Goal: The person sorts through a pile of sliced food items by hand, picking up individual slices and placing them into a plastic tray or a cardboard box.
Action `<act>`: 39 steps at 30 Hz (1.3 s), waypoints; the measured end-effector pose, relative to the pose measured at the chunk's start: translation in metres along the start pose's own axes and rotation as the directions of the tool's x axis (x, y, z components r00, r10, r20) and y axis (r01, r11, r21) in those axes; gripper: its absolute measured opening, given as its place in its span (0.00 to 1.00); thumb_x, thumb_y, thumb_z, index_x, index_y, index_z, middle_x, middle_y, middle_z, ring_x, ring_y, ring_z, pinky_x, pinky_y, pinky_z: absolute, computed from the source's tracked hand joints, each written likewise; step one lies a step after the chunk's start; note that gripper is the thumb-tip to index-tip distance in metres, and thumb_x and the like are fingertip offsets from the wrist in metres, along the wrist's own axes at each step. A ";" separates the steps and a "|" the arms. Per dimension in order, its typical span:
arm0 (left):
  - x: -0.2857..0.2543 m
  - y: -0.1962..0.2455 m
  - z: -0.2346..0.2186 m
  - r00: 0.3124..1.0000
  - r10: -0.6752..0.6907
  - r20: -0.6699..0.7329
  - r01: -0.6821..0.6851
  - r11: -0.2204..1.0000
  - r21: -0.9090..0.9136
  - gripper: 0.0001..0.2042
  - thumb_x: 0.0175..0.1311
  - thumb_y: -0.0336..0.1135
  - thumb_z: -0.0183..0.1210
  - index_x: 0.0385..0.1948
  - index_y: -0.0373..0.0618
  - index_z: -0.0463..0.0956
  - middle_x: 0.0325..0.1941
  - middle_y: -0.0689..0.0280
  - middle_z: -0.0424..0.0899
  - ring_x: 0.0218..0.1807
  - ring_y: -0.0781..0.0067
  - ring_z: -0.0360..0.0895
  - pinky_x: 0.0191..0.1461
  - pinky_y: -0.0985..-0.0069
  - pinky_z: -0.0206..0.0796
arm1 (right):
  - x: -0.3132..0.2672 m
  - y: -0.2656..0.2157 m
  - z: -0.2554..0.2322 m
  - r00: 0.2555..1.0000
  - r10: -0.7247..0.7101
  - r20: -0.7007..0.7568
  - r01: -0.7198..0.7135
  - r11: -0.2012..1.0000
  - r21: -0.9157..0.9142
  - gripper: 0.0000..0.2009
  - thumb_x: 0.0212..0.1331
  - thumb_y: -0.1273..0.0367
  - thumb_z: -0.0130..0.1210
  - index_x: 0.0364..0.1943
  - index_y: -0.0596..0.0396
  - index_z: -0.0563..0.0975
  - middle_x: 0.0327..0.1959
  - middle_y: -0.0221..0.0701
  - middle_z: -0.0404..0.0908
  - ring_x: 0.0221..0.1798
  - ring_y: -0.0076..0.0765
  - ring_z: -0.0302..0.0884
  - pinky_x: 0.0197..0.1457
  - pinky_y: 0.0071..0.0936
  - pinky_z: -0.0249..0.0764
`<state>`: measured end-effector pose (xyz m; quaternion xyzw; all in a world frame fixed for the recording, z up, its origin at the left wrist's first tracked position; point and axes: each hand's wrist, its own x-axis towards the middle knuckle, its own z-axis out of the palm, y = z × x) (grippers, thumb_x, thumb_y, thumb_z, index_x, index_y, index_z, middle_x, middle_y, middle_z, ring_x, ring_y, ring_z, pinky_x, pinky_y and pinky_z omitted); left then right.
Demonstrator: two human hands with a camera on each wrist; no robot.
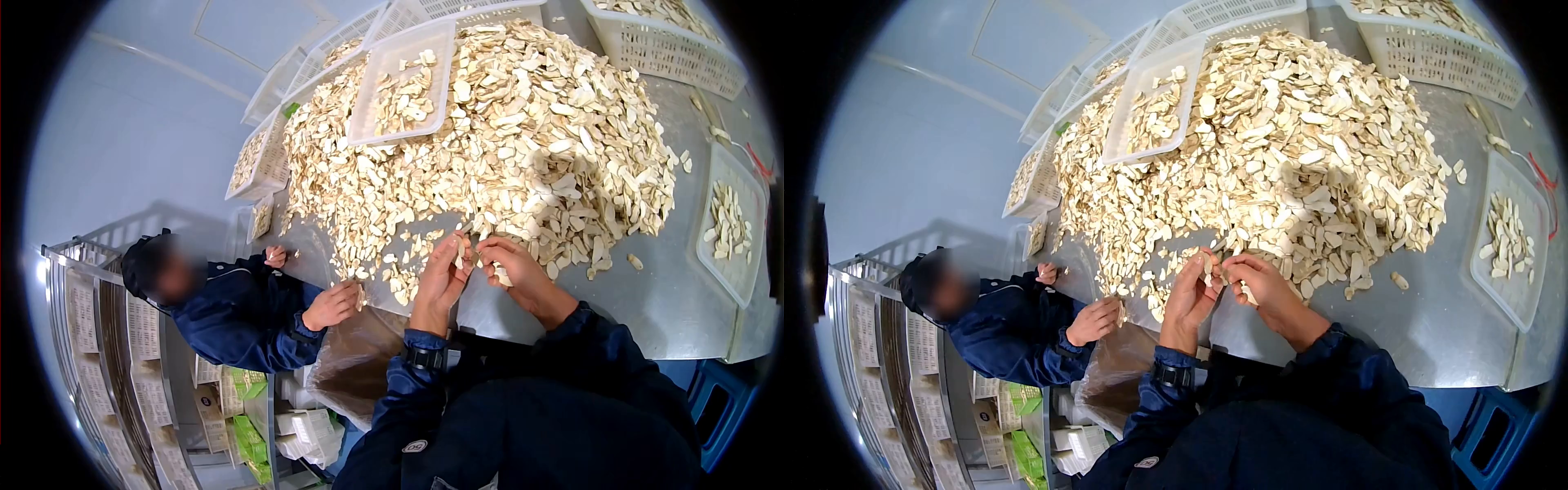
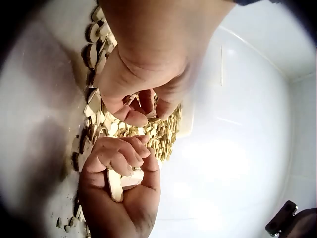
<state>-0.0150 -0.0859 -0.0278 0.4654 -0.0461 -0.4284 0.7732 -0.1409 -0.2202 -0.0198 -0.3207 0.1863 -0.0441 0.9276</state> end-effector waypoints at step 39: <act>0.062 0.004 0.017 0.909 0.358 0.214 -0.229 0.000 0.973 0.15 0.67 0.45 0.58 0.37 0.40 0.83 0.25 0.57 0.81 0.26 0.63 0.76 0.33 0.67 0.68 | 0.008 0.015 -0.008 0.997 -0.007 0.079 0.014 0.996 -0.086 0.09 0.68 0.67 0.52 0.45 0.55 0.79 0.31 0.23 0.72 0.30 0.19 0.69 0.31 0.20 0.65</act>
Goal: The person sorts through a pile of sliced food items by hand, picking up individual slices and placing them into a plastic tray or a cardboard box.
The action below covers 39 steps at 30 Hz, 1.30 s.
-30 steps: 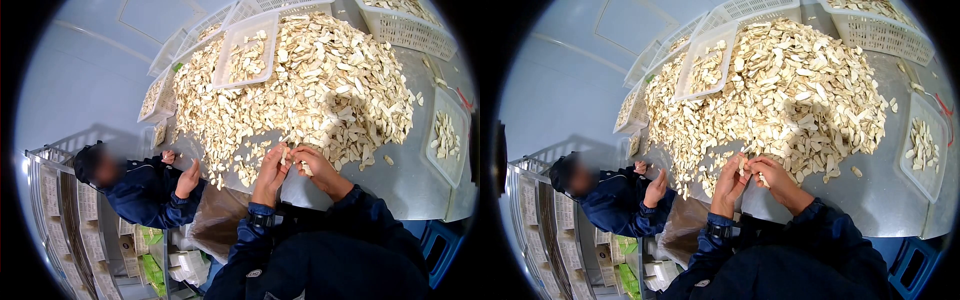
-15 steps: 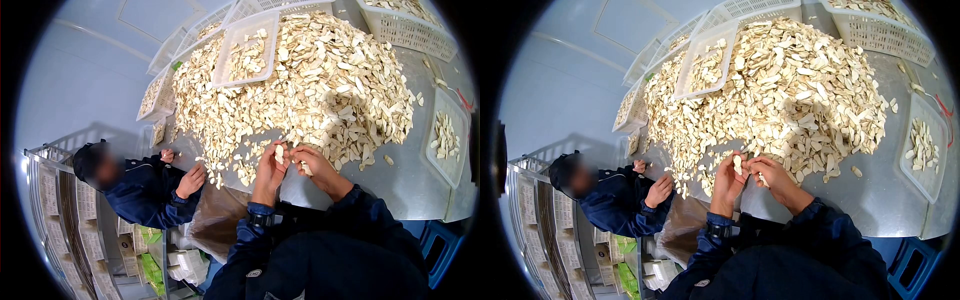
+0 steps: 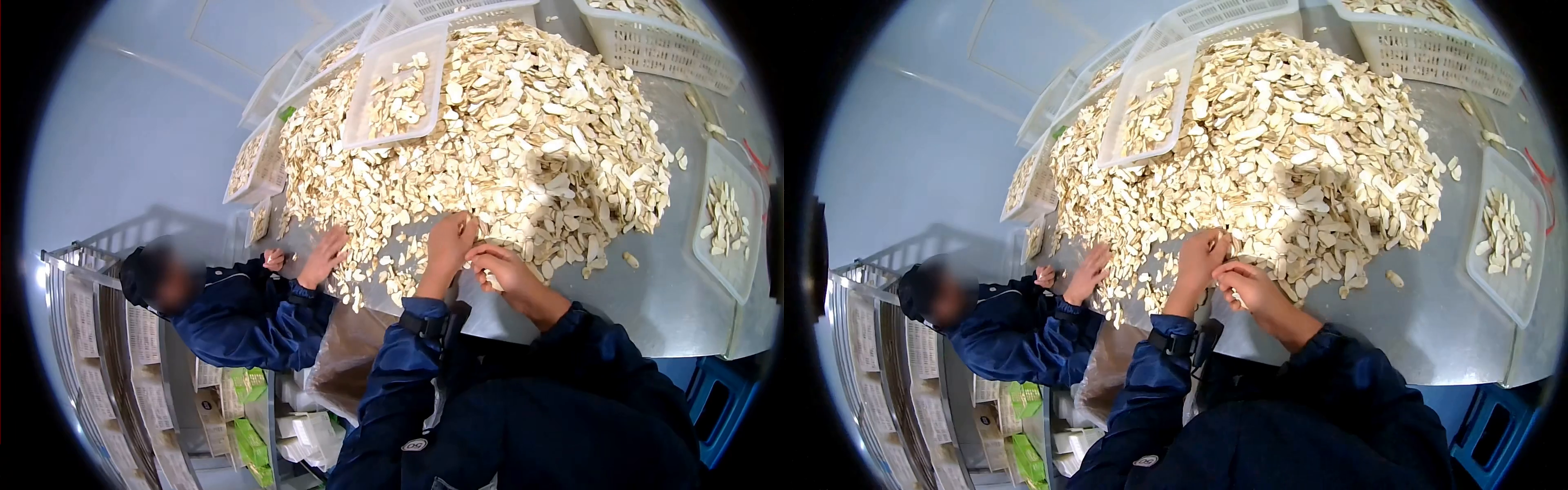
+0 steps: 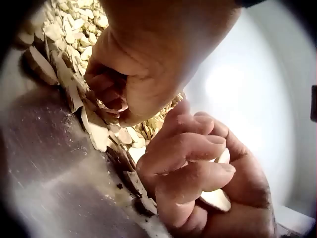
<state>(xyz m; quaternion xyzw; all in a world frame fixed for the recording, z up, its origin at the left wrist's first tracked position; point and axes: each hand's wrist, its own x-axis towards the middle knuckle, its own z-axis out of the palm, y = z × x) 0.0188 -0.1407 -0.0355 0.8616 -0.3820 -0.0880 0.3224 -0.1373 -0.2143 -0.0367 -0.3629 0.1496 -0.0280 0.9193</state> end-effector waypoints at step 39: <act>-0.006 -0.012 -0.014 0.984 0.109 -0.140 -0.076 0.973 0.219 0.10 0.60 0.36 0.65 0.39 0.43 0.83 0.37 0.56 0.83 0.37 0.54 0.81 0.40 0.63 0.72 | -0.002 0.019 0.007 0.997 0.033 0.067 -0.029 0.997 -0.065 0.09 0.64 0.69 0.54 0.44 0.57 0.79 0.30 0.23 0.74 0.30 0.17 0.68 0.30 0.20 0.66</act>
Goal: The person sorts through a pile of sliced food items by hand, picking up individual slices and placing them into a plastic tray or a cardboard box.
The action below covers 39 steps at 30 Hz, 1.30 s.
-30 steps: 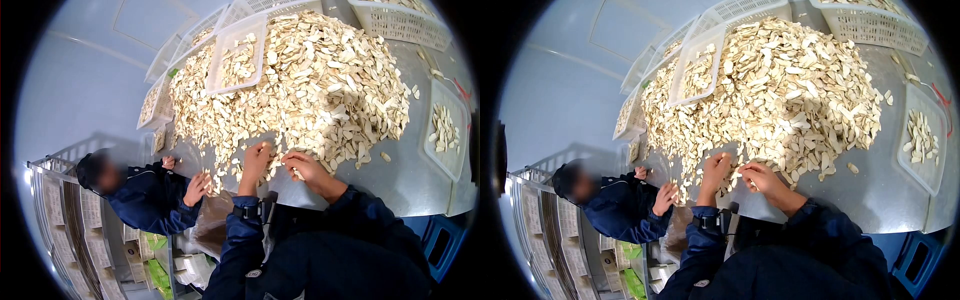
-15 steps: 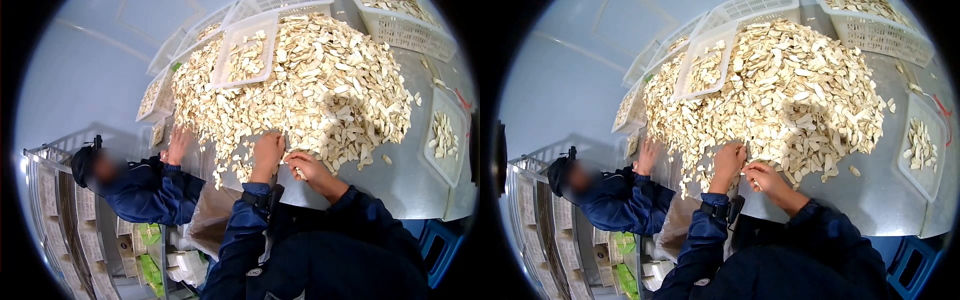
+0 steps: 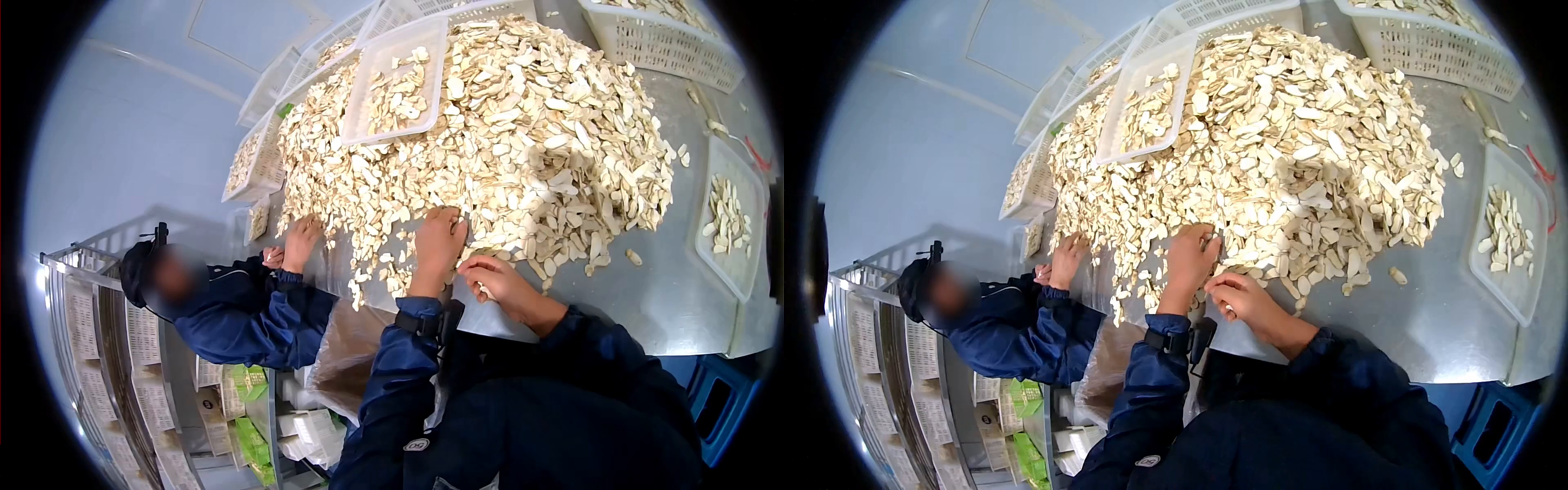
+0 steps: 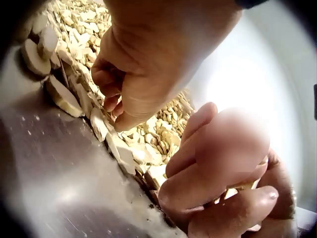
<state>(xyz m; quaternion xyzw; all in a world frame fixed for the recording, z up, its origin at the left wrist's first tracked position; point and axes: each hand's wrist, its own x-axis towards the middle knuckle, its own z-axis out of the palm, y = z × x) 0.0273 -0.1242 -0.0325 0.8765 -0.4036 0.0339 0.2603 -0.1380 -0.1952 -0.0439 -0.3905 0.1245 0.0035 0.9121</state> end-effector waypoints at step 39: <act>-0.022 0.007 -0.020 0.982 0.071 0.178 -0.040 0.985 -0.169 0.05 0.59 0.28 0.62 0.35 0.40 0.80 0.33 0.56 0.82 0.33 0.50 0.80 0.36 0.63 0.71 | -0.008 -0.004 0.006 0.964 0.029 0.264 -0.002 0.995 -0.102 0.09 0.65 0.68 0.56 0.42 0.59 0.80 0.26 0.23 0.74 0.28 0.17 0.69 0.30 0.18 0.65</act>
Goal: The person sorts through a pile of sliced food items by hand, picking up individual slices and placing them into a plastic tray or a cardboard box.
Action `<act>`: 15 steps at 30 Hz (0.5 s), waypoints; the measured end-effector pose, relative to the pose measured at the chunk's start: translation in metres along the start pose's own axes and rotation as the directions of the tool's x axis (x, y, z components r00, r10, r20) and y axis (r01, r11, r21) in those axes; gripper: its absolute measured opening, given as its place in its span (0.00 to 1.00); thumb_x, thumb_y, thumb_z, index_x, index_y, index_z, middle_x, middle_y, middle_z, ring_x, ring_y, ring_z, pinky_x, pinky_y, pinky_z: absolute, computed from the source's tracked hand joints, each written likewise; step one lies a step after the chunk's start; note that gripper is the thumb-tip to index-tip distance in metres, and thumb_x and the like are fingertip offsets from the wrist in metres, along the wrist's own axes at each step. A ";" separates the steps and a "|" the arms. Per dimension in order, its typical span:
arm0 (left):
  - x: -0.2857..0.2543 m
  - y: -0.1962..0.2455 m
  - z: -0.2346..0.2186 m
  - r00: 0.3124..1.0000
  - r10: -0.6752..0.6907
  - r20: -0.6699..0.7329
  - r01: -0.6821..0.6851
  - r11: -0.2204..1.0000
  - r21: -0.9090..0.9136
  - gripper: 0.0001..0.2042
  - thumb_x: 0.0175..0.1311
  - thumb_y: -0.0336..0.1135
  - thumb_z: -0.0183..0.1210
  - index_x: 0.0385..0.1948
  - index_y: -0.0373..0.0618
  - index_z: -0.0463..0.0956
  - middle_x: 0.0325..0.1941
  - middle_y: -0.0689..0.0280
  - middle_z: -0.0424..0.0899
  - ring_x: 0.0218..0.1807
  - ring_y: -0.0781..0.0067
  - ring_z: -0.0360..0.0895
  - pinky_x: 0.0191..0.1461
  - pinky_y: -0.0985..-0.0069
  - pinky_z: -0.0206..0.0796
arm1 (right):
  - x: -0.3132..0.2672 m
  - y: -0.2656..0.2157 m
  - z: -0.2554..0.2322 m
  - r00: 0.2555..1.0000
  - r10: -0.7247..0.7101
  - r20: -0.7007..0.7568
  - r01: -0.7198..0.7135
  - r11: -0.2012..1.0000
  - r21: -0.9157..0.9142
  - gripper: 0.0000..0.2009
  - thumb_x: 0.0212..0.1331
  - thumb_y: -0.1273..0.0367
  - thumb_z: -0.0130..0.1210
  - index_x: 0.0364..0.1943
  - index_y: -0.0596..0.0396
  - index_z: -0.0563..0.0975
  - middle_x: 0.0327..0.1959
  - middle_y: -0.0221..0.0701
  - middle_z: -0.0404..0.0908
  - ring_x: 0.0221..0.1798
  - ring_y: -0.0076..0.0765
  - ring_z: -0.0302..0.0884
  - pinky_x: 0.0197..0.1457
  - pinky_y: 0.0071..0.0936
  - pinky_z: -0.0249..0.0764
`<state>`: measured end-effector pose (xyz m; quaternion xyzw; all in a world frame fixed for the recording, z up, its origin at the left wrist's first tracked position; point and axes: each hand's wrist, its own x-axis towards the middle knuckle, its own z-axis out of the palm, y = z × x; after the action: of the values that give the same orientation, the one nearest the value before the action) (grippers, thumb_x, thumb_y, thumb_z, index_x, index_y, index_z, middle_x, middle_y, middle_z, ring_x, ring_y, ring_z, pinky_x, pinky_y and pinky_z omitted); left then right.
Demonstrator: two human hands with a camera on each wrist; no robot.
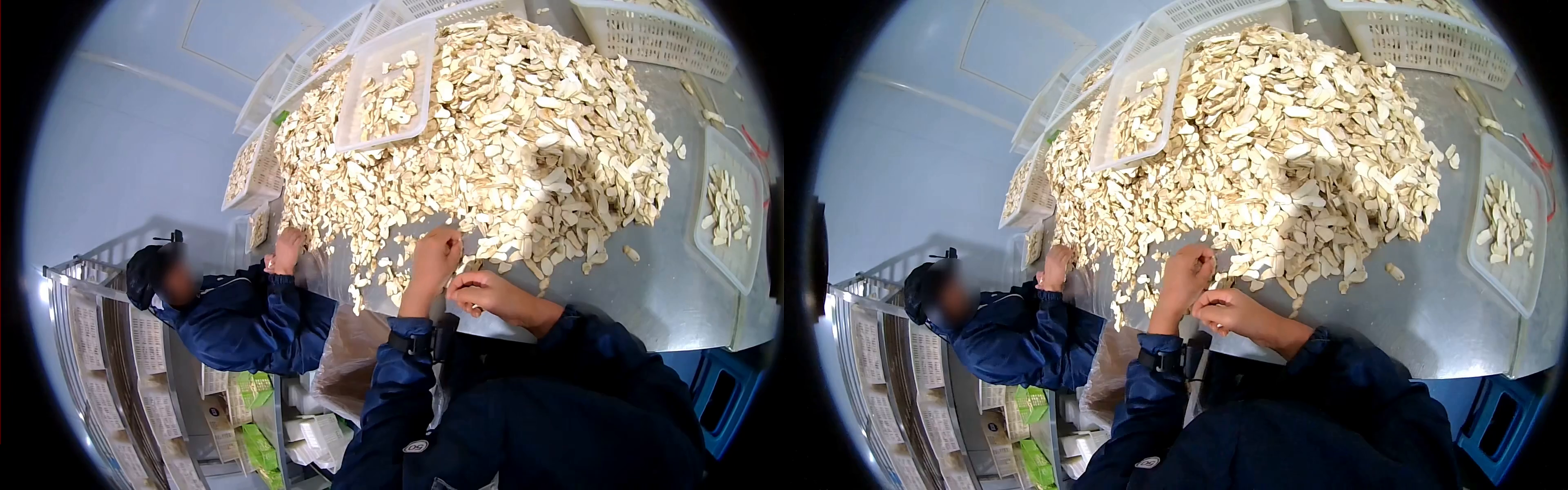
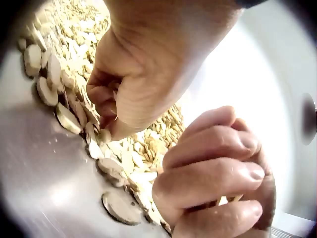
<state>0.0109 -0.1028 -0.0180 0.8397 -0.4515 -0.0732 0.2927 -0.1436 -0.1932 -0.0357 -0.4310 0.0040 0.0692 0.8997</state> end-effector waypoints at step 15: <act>0.020 0.002 0.021 0.992 0.099 -0.079 -0.097 0.995 0.032 0.09 0.60 0.28 0.63 0.41 0.42 0.80 0.41 0.53 0.83 0.37 0.48 0.82 0.40 0.59 0.74 | 0.001 0.001 -0.001 1.000 -0.012 0.004 0.012 0.999 -0.046 0.08 0.67 0.68 0.55 0.43 0.57 0.80 0.27 0.23 0.74 0.28 0.18 0.68 0.31 0.18 0.65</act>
<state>0.0130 -0.1284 -0.0310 0.8228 -0.4810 -0.0186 0.3022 -0.1430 -0.1933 -0.0375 -0.4513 -0.0021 0.0647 0.8900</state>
